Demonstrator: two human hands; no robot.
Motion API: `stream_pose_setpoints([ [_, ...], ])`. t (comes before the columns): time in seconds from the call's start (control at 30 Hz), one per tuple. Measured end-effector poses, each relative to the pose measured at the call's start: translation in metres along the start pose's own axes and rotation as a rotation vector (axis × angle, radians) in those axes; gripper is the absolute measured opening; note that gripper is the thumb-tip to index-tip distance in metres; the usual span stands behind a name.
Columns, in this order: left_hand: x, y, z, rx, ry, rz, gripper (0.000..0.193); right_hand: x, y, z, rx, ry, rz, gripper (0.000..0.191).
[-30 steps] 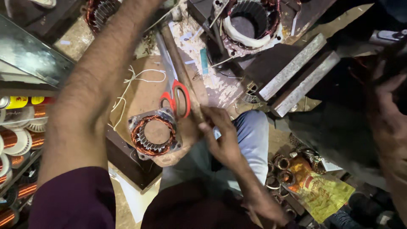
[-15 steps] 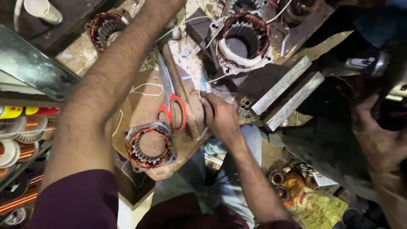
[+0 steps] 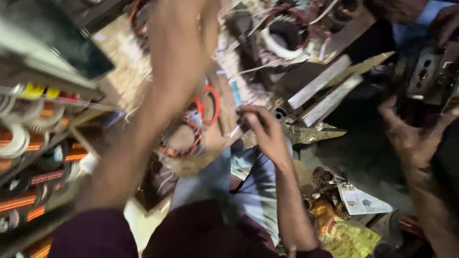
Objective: The person sits on the floor and works on a motor stator, using scissors to cut a green strip and applying it to the copper windings. They then use masking tape to secure the windings and a wooden stick to adjust the components.
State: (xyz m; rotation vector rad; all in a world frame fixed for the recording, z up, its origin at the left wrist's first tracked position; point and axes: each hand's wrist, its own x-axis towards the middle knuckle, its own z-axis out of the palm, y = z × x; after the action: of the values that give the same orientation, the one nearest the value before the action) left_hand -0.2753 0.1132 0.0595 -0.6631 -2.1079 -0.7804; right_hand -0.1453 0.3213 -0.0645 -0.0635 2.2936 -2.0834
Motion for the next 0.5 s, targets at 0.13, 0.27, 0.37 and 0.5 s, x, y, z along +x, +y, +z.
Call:
stream_pose_setpoints([
  [0.13,-0.156,0.109,-0.085,-0.413,-0.541,-0.194,0.044,-0.083,-0.039,0.005,0.368,-0.075,-0.051,0.065],
  [0.27,-0.291,0.167,-0.086,-0.574,-0.747,-0.362,0.015,-0.132,-0.049,0.004,0.158,0.126,0.099,0.050],
  [0.37,-0.346,0.175,-0.093,-0.545,-0.998,-0.297,0.011,-0.148,-0.039,0.004,0.149,0.198,0.108,0.036],
  [0.5,-0.344,0.165,-0.104,-0.426,-0.956,-0.159,0.026,-0.166,-0.025,0.000,0.071,0.124,0.142,0.028],
])
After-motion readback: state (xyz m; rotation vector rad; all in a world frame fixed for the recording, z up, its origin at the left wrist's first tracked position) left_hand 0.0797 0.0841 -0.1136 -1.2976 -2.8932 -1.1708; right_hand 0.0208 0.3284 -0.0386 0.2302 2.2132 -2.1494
